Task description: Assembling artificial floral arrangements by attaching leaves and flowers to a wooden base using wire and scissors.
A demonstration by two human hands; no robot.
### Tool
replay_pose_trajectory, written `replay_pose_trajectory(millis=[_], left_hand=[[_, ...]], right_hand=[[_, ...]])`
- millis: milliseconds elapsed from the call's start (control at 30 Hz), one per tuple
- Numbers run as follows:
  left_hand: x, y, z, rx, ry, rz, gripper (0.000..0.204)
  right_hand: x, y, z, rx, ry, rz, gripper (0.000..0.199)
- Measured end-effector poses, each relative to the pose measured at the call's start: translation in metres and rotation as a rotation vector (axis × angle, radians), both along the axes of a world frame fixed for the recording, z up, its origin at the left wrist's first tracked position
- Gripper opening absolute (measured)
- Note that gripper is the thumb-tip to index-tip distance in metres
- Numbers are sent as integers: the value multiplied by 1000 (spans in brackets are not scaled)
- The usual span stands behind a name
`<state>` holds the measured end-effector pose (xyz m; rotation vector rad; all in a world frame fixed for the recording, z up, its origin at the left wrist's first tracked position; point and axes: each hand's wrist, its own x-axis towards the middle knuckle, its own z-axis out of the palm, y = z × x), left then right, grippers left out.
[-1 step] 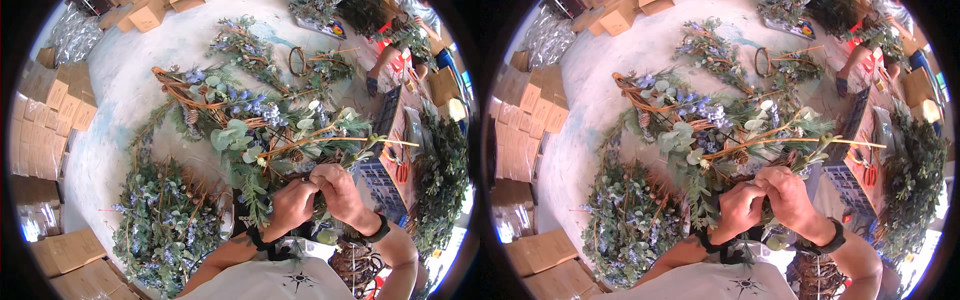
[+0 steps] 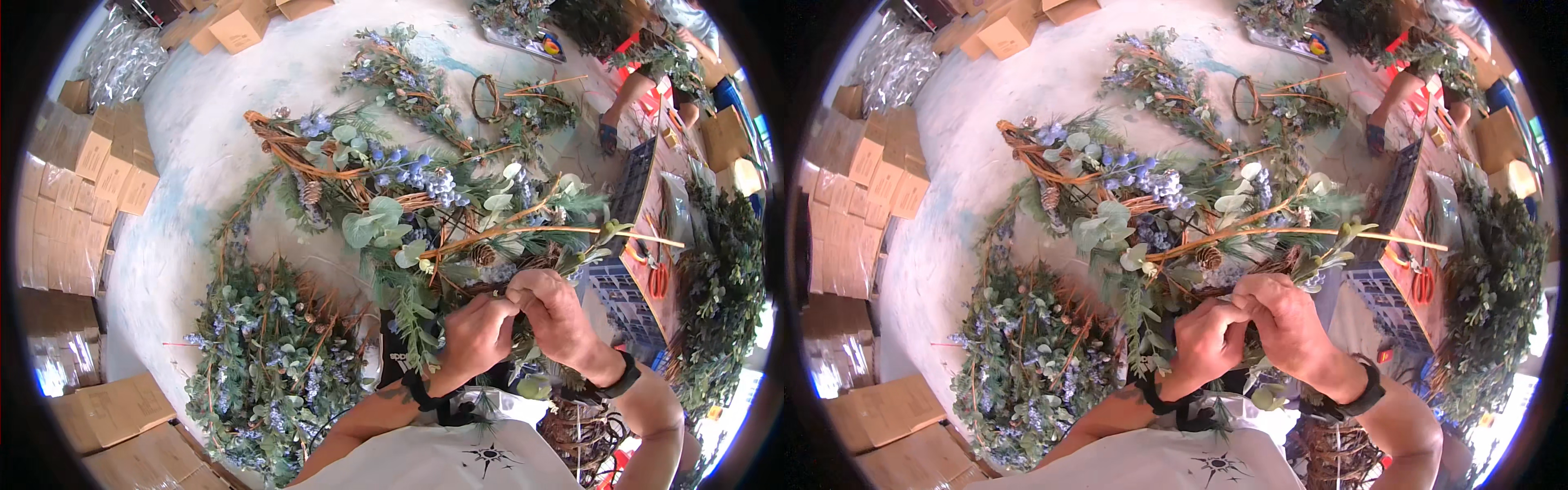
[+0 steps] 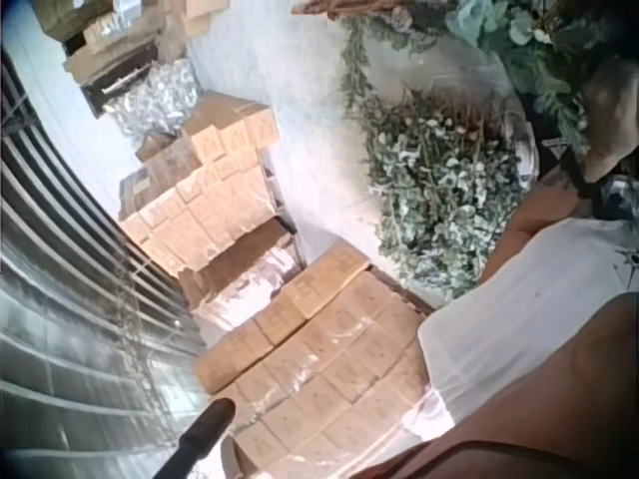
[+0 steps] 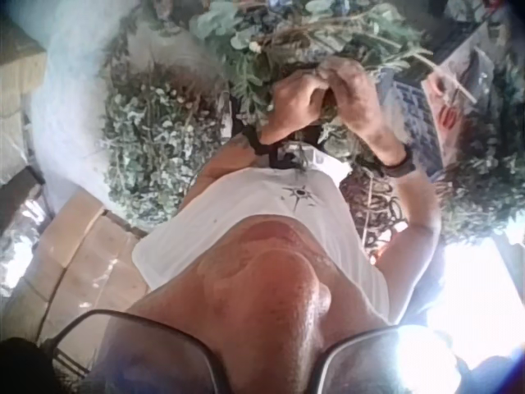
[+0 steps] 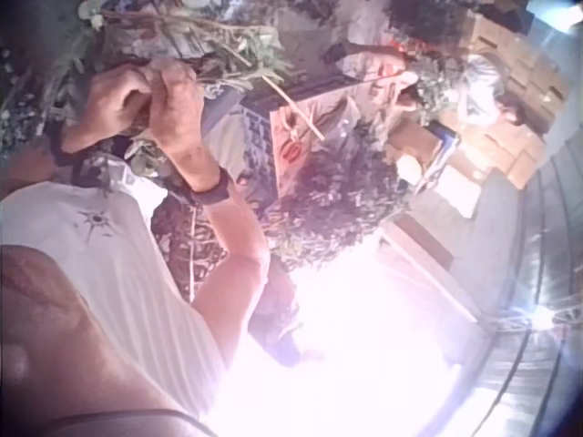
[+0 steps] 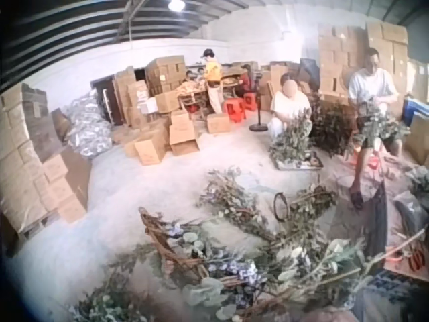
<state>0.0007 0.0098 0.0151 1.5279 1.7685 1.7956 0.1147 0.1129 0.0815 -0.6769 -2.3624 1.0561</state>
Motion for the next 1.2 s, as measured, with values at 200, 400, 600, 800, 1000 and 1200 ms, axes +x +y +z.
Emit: replay_pose_trajectory(millis=[200,400,600,800,1000,1200], left_hand=[[-7,-9,-2,-111,-16,-28,24],[0,0,2,-187,47,-63,26],[-19,-4,-16,-49,45,-115,28],[-12,-19,-1,-217,-2,-95,23],[-42,34,111,-200,596,-45,47],[-44,66,54,-447,726,-140,14]], right_hand=[[5,-9,30,-871,-163,-178,8],[20,-11,34,-957,-210,-194,19],[23,-36,20,-909,-143,-204,14],[49,-60,20,-855,-194,-281,15],[53,-66,-22,-633,-88,-203,15],[80,-26,-34,-1175,238,-800,42]])
